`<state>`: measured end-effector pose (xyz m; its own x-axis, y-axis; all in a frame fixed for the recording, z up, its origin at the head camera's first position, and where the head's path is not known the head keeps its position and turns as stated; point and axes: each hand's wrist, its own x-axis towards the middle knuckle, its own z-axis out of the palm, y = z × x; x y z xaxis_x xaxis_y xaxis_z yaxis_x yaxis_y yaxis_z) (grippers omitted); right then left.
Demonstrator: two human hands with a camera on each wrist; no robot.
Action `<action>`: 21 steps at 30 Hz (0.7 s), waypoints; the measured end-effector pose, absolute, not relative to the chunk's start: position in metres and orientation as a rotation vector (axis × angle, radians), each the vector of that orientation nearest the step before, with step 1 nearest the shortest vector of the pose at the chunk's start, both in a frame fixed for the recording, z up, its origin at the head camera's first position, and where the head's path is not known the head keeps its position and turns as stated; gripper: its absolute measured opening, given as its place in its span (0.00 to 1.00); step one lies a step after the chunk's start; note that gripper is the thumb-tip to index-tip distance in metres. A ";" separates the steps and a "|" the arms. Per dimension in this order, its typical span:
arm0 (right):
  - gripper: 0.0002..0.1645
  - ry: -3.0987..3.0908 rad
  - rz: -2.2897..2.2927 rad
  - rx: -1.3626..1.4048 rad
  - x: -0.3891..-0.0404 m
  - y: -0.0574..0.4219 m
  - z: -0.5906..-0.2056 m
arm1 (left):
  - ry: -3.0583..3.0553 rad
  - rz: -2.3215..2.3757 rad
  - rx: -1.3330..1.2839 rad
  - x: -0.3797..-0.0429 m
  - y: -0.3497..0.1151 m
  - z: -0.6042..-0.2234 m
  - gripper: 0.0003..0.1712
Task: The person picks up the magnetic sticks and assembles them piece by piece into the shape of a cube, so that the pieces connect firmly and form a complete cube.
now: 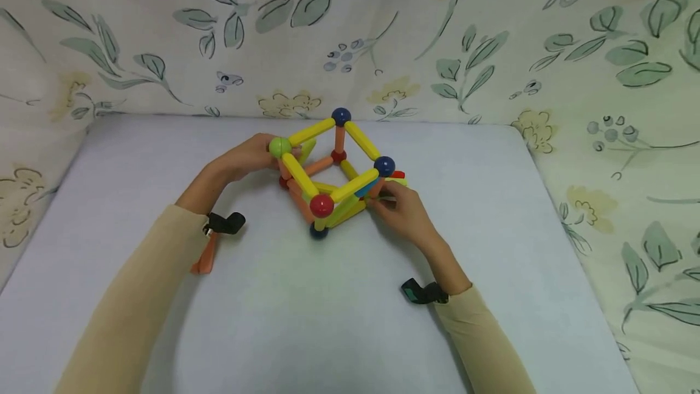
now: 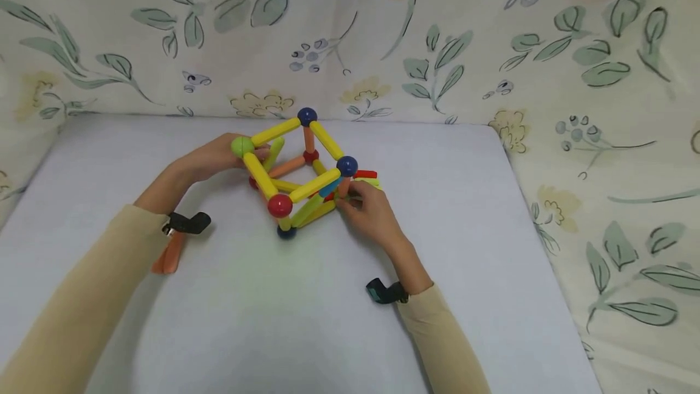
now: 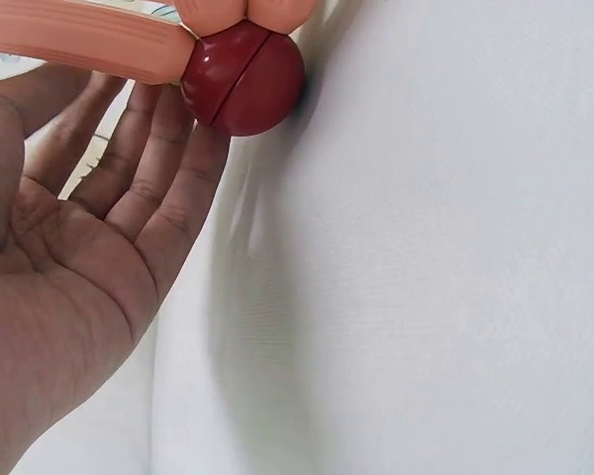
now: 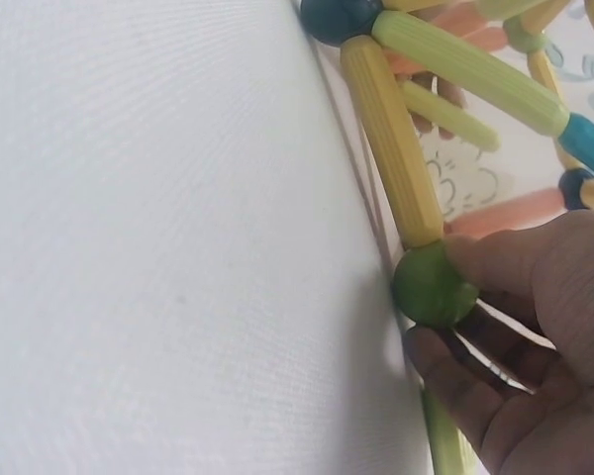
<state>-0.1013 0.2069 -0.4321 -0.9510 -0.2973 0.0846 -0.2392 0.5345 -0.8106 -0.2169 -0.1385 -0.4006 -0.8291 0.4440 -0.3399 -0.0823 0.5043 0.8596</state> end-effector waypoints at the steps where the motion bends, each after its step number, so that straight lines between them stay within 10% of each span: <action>1: 0.11 2.697 -1.404 -0.471 -0.101 0.207 -0.432 | 2.206 1.325 0.288 -0.216 -0.139 -0.402 0.15; 21: 0.14 2.811 -1.385 -0.362 -0.102 0.205 -0.434 | 2.119 1.376 0.273 -0.201 -0.144 -0.405 0.24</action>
<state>-0.1015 0.2048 -0.4341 -0.9736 -0.1988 0.1124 -0.2102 0.5882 -0.7810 -0.2011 -0.1438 -0.4051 -0.8042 0.4693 -0.3646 -0.1420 0.4440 0.8847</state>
